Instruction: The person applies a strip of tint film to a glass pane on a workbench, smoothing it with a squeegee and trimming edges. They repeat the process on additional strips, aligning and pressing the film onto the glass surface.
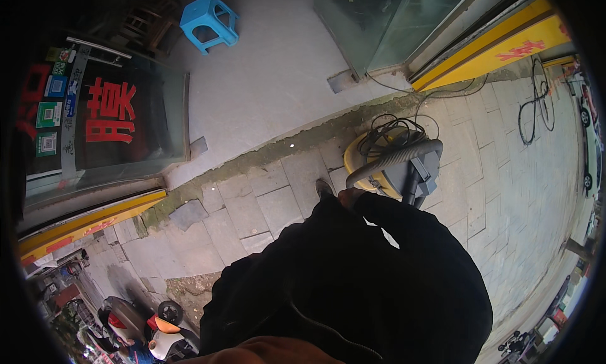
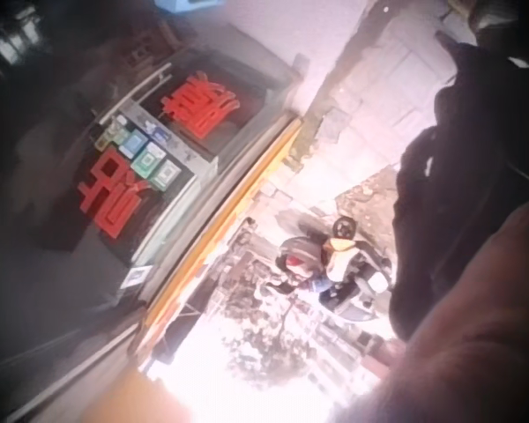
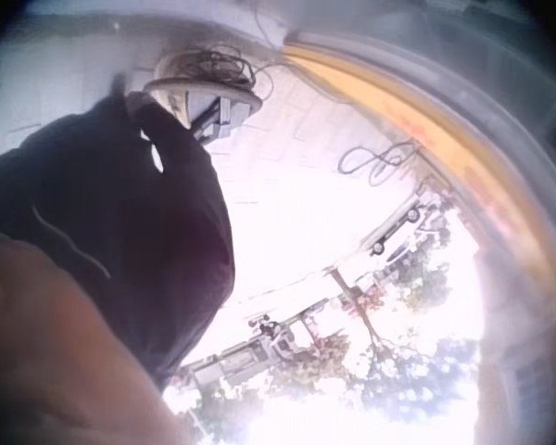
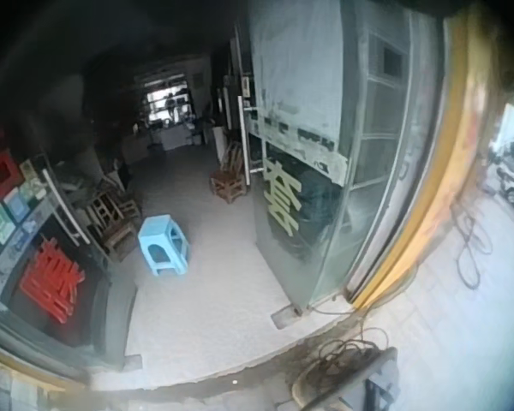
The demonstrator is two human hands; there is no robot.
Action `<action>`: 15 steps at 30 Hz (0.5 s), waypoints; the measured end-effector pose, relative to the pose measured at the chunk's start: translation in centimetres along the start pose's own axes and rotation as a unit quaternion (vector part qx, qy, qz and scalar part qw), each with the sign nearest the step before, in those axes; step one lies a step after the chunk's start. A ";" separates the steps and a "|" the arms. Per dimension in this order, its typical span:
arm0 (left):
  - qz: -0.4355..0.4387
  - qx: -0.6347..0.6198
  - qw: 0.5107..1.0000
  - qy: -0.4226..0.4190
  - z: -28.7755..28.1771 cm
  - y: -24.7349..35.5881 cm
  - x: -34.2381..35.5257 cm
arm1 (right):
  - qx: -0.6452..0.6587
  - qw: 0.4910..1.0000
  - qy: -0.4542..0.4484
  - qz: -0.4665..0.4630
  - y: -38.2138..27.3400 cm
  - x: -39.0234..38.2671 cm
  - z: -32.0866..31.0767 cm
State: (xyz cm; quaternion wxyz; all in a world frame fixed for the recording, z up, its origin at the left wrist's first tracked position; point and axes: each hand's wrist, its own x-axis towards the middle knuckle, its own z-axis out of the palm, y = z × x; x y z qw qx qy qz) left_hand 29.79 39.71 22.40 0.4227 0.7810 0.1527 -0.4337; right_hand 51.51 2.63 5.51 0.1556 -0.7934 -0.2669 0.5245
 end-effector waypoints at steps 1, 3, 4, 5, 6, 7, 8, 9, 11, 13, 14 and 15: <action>0.000 0.006 1.000 0.024 -2.8 1.6 0.2 | 0.014 1.000 0.007 0.007 -0.6 0.4 -2.4; 0.007 0.013 0.997 0.072 -7.9 3.9 1.3 | 0.009 0.998 0.064 -0.018 -1.3 1.5 -6.4; 0.014 0.017 0.996 0.088 -10.2 4.6 2.2 | 0.032 0.998 0.059 -0.008 -1.7 2.5 -8.0; 0.049 0.014 0.992 0.114 -12.0 4.9 3.2 | 0.055 0.996 0.065 -0.010 -1.9 3.5 -9.5; 0.082 0.017 0.993 0.086 -13.3 5.0 4.6 | -0.004 0.992 0.108 -0.067 -2.3 4.7 -10.5; 0.064 0.049 0.997 0.011 -14.7 4.7 6.6 | -0.029 0.996 0.076 -0.041 -2.7 5.9 -11.3; 0.082 0.049 0.987 -0.129 -16.4 4.3 9.2 | 0.013 0.997 0.070 0.012 -3.0 7.1 -12.1; 0.131 0.029 0.971 -0.197 -17.9 4.0 11.5 | -0.110 0.991 0.037 -0.069 -2.6 8.2 -13.5; 0.120 0.034 0.973 -0.196 -22.2 3.9 15.8 | -0.127 0.988 -0.066 -0.055 -2.0 11.6 -15.5; 0.123 0.057 0.972 -0.190 -28.3 5.9 20.9 | 0.106 0.994 -0.017 -0.016 -1.0 14.4 -17.2; 0.128 0.075 0.970 -0.191 -31.4 8.3 23.6 | 0.191 0.980 0.039 -0.026 -0.8 15.6 -18.5; 0.131 0.089 0.969 -0.192 -34.4 10.3 25.8 | 0.223 0.973 0.064 -0.012 -0.8 16.8 -19.4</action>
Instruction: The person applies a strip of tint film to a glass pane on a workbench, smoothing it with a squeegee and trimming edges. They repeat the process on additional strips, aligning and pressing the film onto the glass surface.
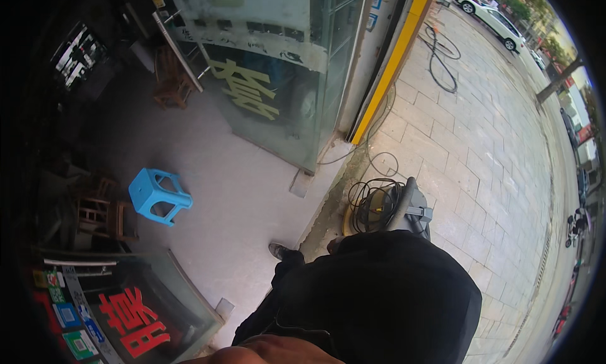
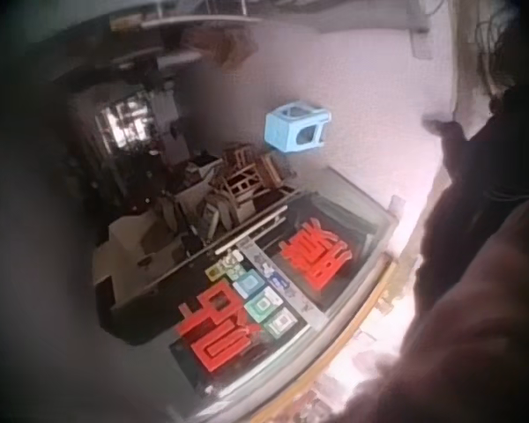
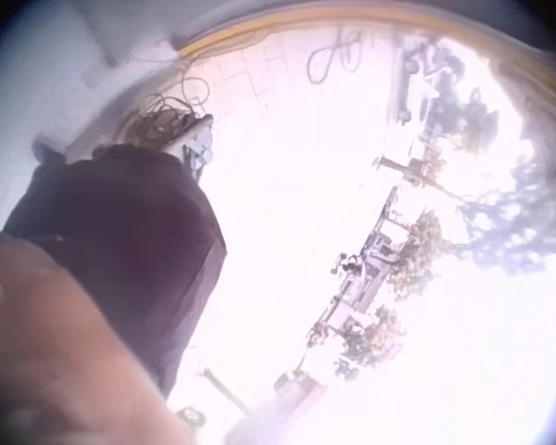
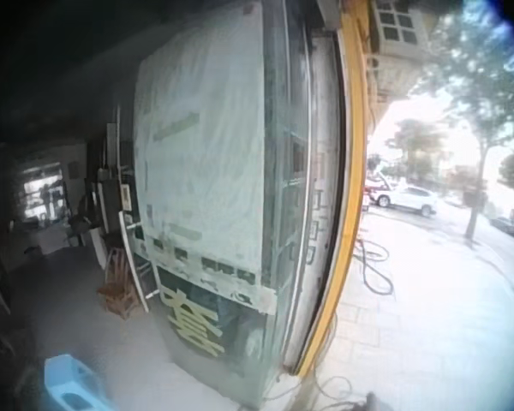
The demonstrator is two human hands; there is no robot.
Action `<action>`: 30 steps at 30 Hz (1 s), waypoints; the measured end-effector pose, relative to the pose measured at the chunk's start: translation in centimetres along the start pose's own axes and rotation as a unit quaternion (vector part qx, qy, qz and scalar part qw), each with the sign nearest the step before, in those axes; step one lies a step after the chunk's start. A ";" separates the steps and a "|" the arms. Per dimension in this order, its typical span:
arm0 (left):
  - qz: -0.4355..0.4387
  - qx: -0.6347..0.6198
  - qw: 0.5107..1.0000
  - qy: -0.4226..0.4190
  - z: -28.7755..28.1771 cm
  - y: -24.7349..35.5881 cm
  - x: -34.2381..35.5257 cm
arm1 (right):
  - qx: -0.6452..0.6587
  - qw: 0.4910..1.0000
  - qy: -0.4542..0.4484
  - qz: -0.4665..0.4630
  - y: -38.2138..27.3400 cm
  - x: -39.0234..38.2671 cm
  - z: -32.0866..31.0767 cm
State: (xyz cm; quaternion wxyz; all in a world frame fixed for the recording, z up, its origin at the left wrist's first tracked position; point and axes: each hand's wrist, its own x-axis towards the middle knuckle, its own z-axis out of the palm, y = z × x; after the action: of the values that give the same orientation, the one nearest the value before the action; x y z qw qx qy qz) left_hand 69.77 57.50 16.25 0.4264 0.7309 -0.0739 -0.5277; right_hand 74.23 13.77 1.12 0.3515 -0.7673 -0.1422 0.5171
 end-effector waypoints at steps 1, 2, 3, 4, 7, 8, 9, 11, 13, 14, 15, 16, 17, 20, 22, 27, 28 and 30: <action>0.002 0.017 1.000 -0.004 -3.9 0.8 1.3 | 0.007 1.000 0.015 0.011 -0.2 1.6 -0.8; 0.005 0.036 0.999 -0.004 -7.8 2.0 2.4 | -0.014 0.999 0.010 0.048 -0.9 3.5 -2.1; 0.007 0.052 0.999 -0.004 -11.5 3.3 3.0 | 0.004 0.999 0.033 0.013 -1.8 5.2 -3.6; 0.010 0.067 0.998 -0.003 -14.8 4.6 3.5 | -0.004 0.999 0.036 0.002 -2.9 7.2 -5.3; 0.017 0.108 0.994 -0.012 -23.5 8.6 4.7 | -0.032 0.998 0.047 -0.029 -6.4 11.6 -10.4; 0.017 0.118 0.993 -0.015 -26.0 9.8 5.1 | -0.059 0.995 0.077 -0.003 -7.5 12.2 -11.3; 0.019 0.124 0.992 -0.018 -28.4 10.9 5.8 | 0.222 0.965 0.128 -0.050 -7.9 11.1 -11.7; 0.021 0.133 0.991 -0.023 -32.8 12.7 7.3 | 0.239 0.950 0.201 0.025 -11.0 11.3 -12.5; 0.021 0.138 0.990 -0.028 -36.4 13.9 8.8 | 0.072 0.979 0.190 0.025 -13.2 12.5 -16.9; 0.022 0.138 0.990 -0.032 -38.0 14.2 9.6 | 0.060 0.983 0.172 0.040 -14.1 13.2 -19.2; 0.022 0.137 0.990 -0.036 -39.3 14.2 10.3 | 0.046 0.987 0.145 0.052 -15.0 14.1 -21.6; 0.022 0.133 0.990 -0.035 -40.7 14.1 10.6 | 0.028 0.991 0.105 0.080 -16.5 15.1 -23.8; 0.023 0.128 0.991 -0.034 -42.1 13.9 10.8 | 0.029 0.990 0.115 0.071 -18.1 15.6 -26.2; 0.022 0.102 0.994 -0.026 -45.3 13.2 9.7 | -0.025 0.993 0.084 0.078 -25.6 16.4 -34.1; 0.012 0.074 0.997 -0.014 -46.6 12.3 8.2 | -0.027 0.987 0.070 0.139 -30.8 16.0 -38.7; -0.014 0.004 1.000 0.020 -50.0 12.3 6.1 | -0.165 0.986 -0.009 0.036 -37.4 19.7 -47.4; -0.017 -0.010 0.999 0.027 -50.5 12.4 6.1 | -0.178 0.983 -0.020 0.037 -37.3 21.2 -48.4; -0.020 -0.028 0.999 0.036 -51.8 12.5 5.9 | -0.161 0.986 -0.011 0.033 -36.6 24.2 -49.2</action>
State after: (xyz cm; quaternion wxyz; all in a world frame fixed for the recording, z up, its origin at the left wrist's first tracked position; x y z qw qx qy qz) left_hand 119.81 74.64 24.89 0.4384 0.7385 -0.0291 -0.5114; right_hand 133.80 34.65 20.14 0.2047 -0.8125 -0.2015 0.5073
